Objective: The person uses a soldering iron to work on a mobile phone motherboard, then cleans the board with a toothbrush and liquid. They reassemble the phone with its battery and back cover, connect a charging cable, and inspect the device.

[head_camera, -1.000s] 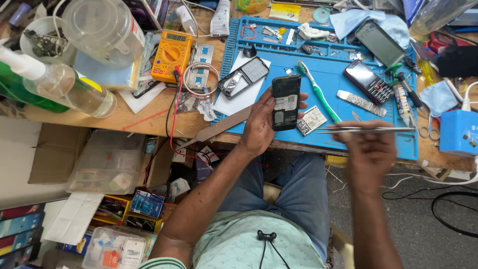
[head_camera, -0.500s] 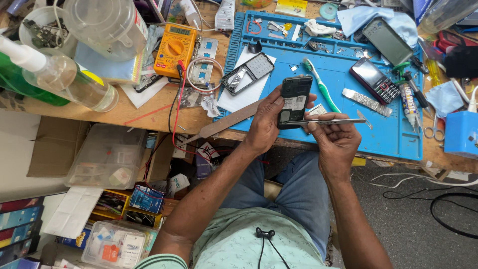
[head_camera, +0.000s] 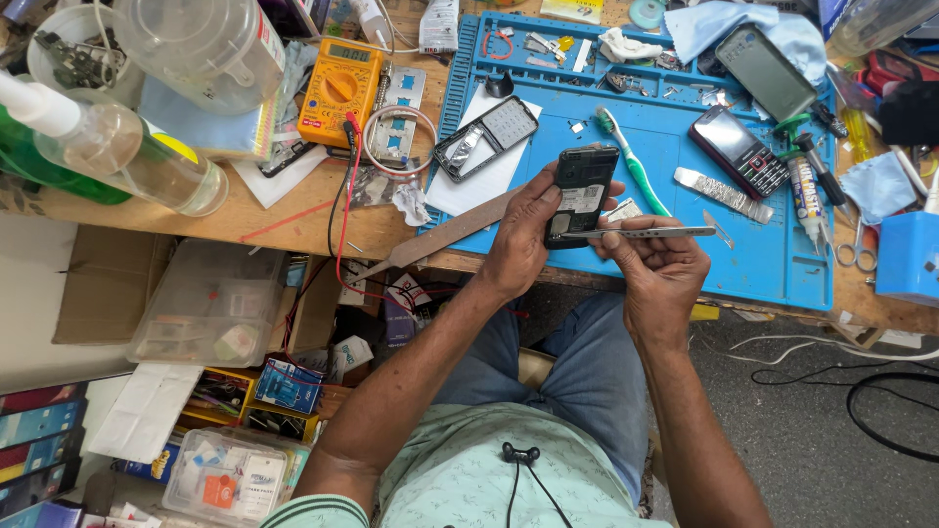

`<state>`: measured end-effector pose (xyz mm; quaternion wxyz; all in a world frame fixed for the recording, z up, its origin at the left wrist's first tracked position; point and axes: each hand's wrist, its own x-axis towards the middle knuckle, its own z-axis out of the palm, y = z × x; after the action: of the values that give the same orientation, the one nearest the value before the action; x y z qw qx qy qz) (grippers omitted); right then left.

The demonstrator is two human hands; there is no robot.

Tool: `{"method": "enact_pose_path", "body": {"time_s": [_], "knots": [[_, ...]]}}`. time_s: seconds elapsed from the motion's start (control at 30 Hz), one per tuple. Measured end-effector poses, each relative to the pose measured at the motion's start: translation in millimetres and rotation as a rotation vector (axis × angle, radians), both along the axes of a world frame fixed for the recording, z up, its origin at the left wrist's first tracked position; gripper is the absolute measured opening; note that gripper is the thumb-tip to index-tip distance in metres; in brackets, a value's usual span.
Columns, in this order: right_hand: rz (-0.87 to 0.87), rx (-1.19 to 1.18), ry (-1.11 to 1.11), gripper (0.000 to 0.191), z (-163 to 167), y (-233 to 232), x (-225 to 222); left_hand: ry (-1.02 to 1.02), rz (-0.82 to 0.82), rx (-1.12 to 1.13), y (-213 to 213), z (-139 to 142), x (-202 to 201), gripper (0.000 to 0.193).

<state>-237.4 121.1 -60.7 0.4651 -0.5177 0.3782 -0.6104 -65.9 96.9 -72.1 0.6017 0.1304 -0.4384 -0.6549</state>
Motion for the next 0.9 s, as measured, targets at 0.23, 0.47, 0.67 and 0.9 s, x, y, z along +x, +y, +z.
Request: {"method": "enact_pose_path", "body": {"time_s": [0.23,0.47,0.67,0.9], "knots": [[-0.001,0.038,0.004,0.017,2.8,0.7,0.0,-0.013,0.003,-0.008,-0.1,0.2,-0.5,0.045],[0.027,0.063,-0.048,0.018,4.0,-2.3,0.1,-0.021,0.018,-0.003,0.7,0.2,-0.4,0.045],[0.043,0.072,-0.068,0.017,2.5,-3.9,-2.4,-0.016,0.018,-0.014,-1.0,-2.4,-1.4,0.046],[0.009,0.036,-0.029,0.017,0.4,1.5,0.1,-0.006,0.01,0.014,1.3,-2.8,-1.5,0.045]]}}
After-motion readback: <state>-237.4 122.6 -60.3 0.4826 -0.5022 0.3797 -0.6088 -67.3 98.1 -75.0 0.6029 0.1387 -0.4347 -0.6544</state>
